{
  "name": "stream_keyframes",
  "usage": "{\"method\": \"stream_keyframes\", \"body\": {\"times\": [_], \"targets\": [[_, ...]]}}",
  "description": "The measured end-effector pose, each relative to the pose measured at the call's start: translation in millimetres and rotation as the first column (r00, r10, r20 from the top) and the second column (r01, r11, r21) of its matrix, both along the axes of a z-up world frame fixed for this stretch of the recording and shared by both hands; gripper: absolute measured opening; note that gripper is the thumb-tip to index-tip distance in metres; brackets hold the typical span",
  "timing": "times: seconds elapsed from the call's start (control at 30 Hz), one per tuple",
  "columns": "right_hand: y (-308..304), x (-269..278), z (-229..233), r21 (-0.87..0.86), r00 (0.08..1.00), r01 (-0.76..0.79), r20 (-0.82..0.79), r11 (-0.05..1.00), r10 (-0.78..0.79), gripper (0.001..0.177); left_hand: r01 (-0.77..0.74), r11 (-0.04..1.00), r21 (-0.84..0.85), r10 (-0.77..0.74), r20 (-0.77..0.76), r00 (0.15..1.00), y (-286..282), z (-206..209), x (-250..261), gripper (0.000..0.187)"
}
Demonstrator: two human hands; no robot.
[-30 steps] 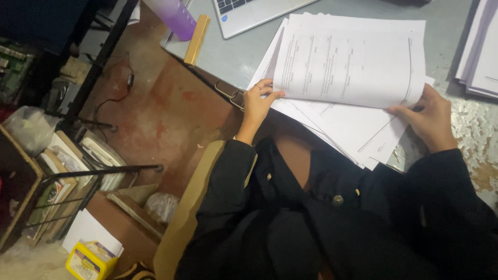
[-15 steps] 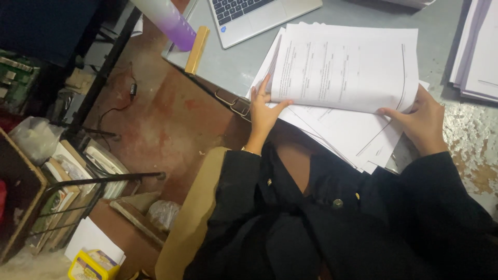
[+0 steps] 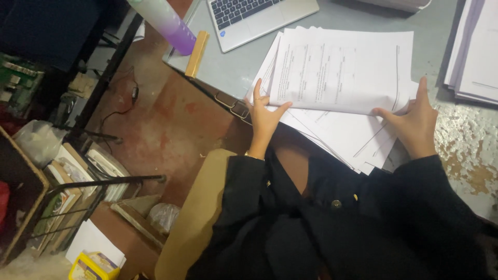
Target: Sorting and organizing stacks of printed documents on a desk
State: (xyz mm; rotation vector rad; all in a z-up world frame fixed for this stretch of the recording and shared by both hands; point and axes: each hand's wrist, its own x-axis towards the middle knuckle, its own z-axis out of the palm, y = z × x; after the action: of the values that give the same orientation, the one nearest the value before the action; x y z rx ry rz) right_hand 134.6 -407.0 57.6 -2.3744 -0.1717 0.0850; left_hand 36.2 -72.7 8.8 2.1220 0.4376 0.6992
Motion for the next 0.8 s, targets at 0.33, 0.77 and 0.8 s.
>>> {"method": "stream_keyframes", "body": {"times": [0.33,0.77,0.8], "targets": [[8,3,-12,-0.04,0.99,0.128,-0.046,0.991,-0.13,0.135,-0.177,0.984,-0.015,0.141,-0.541,0.829,-19,46,8,0.124],[15,-12,15,0.085,0.993,0.097,-0.073,0.992,-0.091,0.132,-0.263,0.926,0.272,0.359,-0.417,0.835,-39,23,10,0.109],[15,-12,13,0.087,0.993,0.099,-0.075,0.991,-0.092,0.132,-0.261,0.926,0.274,0.359,-0.418,0.835,-46,23,8,0.109]]}}
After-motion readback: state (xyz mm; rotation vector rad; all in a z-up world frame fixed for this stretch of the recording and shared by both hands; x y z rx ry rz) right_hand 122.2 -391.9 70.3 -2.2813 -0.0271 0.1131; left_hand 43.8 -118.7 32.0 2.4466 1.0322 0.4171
